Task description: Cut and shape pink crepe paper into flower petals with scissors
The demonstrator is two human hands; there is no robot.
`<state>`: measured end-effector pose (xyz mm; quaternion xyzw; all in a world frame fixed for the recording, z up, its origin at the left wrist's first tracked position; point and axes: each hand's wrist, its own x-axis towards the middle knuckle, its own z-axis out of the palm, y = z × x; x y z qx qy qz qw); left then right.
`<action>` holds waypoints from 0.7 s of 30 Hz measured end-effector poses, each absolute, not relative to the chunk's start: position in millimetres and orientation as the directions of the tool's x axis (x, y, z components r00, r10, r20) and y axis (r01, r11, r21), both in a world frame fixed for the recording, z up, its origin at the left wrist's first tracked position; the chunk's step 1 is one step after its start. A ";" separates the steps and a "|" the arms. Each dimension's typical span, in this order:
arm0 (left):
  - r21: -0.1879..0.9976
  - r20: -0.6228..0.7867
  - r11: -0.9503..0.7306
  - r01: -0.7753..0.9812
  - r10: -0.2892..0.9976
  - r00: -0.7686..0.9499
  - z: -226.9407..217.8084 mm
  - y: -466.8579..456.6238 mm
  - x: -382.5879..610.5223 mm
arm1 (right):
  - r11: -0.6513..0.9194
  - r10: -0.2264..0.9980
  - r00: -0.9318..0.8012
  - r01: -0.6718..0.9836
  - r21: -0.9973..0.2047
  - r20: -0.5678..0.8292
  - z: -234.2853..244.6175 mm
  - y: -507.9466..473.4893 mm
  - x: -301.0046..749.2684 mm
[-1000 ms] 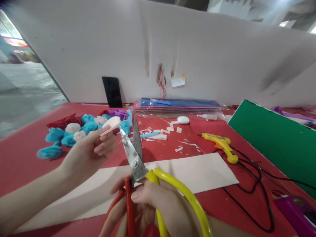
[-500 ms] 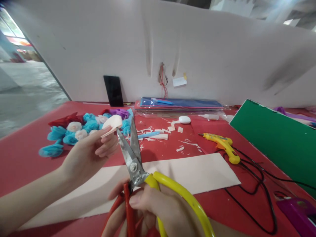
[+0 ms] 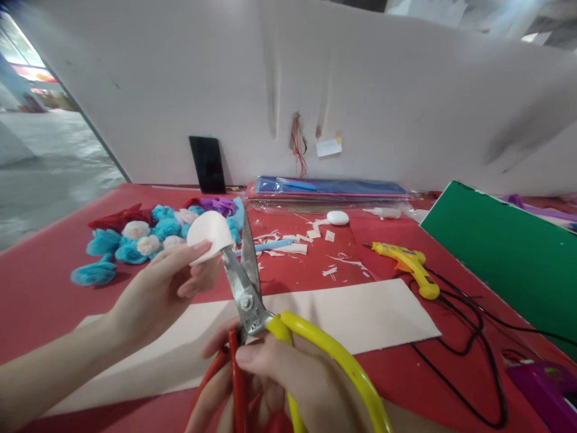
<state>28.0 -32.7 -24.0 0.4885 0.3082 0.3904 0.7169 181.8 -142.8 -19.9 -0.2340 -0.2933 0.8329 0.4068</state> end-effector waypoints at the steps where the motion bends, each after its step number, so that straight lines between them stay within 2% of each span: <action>1: 0.943 -0.058 0.219 -0.249 0.849 0.525 -24.3 -33.8 28.5 | -0.472 0.822 -0.559 -0.558 -0.682 -0.111 -20.9 -143.3 181.7; 4: 0.956 -0.040 0.207 -0.206 0.791 0.610 -24.9 -37.8 29.6 | -0.395 0.846 -0.531 -0.569 -0.721 -0.045 -21.0 -145.1 180.4; 8: 0.966 -0.033 0.195 -0.170 0.744 0.667 -27.3 -41.4 29.2 | -0.369 0.873 -0.482 -0.540 -0.756 -0.082 -25.8 -144.8 179.2; 13: 0.978 0.025 0.109 -0.176 0.783 0.622 -32.8 -41.8 29.0 | -0.353 0.892 -0.452 -0.668 -0.655 -0.020 -43.9 -144.4 170.5; 17: 0.976 0.031 0.105 -0.191 0.798 0.601 -35.5 -44.0 30.0 | -0.337 0.930 -0.337 -0.623 -0.705 -0.146 -44.6 -149.7 163.1; 21: 0.961 0.010 0.163 -0.222 0.785 0.620 -35.3 -46.8 30.4 | -0.431 0.900 -0.283 -0.450 -0.782 -0.332 -30.4 -156.2 169.8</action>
